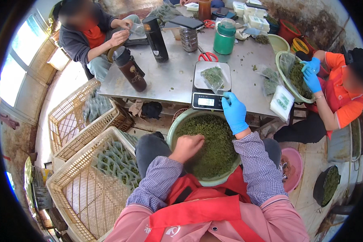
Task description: The person scoops green tea leaves from a bowl into small plastic bags, weighs each bag on a digital scale, and places the filled bags into a crate. The person repeats this process continuously while other workers perform similar tasks nearby.
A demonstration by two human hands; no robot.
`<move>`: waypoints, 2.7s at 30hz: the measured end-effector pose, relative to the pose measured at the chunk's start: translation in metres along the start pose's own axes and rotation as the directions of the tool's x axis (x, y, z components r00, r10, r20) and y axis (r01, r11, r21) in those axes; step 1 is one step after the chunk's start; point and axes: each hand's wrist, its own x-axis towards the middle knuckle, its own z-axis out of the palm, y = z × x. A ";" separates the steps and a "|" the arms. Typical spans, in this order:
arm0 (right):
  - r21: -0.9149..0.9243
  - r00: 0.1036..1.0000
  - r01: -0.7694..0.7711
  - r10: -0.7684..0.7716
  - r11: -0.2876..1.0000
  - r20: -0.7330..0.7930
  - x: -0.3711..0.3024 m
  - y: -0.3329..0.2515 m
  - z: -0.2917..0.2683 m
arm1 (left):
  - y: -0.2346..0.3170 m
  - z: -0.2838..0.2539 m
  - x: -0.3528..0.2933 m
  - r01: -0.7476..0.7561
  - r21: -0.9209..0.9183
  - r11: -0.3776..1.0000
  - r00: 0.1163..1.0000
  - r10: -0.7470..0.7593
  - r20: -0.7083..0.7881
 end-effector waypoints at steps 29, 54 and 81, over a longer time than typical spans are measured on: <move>0.427 0.945 -0.318 0.321 0.846 0.066 0.000 0.005 0.011 | 0.000 0.002 -0.001 0.005 0.000 1.000 0.999 -0.005 0.038; 0.226 0.955 -0.295 0.290 0.928 0.055 0.016 0.014 0.027 | 0.000 0.008 0.002 0.008 0.055 0.998 0.999 -0.010 0.036; 0.657 0.830 -0.558 0.342 0.507 0.441 -0.042 0.004 -0.045 | 0.049 -0.019 0.124 0.001 0.518 0.856 1.000 -0.001 0.000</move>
